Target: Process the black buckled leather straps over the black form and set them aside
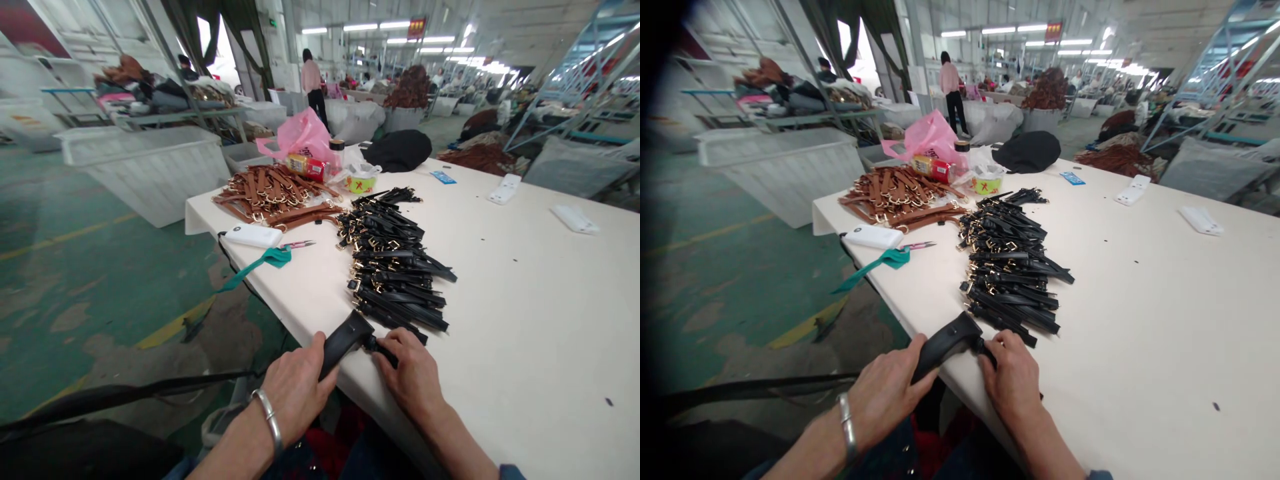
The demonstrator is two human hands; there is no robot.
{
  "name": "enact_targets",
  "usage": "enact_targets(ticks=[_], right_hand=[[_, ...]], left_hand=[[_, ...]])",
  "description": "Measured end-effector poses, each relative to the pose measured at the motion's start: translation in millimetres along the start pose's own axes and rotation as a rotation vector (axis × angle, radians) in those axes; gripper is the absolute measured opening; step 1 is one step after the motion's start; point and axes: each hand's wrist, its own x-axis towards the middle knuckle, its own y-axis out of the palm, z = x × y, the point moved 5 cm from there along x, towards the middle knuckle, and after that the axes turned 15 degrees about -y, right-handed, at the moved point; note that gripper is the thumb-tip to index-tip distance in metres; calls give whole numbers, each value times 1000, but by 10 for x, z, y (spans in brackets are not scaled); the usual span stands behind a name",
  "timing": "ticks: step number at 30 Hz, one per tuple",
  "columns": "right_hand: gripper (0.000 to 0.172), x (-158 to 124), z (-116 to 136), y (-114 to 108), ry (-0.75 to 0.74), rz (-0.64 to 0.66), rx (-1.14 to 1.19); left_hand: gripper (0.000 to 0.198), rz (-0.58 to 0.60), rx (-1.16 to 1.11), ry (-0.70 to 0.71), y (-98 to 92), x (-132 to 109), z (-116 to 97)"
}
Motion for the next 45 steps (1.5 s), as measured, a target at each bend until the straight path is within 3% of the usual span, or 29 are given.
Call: enact_targets(ticks=[5, 9, 13, 21, 25, 36, 45], right_hand=[[19, -84, -20, 97, -49, -167, 24], [18, -109, -68, 136, -64, -202, 64], [17, -94, -45, 152, -82, -169, 101], [11, -16, 19, 92, 54, 1, 127], [13, -23, -7, 96, 54, 0, 113], [14, 54, -85, 156, 231, 57, -70], [18, 31, -157, 195, 250, 18, -38]], left_hand=[[30, 8, -28, 7, 52, 14, 39], [35, 13, -35, 6, 59, 20, 64], [32, 32, -68, 14, 22, 12, 69], [32, 87, -80, -6, -43, -51, 76], [32, 103, -71, -31, -31, -73, 93], [32, 76, -29, -5, -20, -215, 106], [40, 9, 83, 10, -57, -86, -94]])
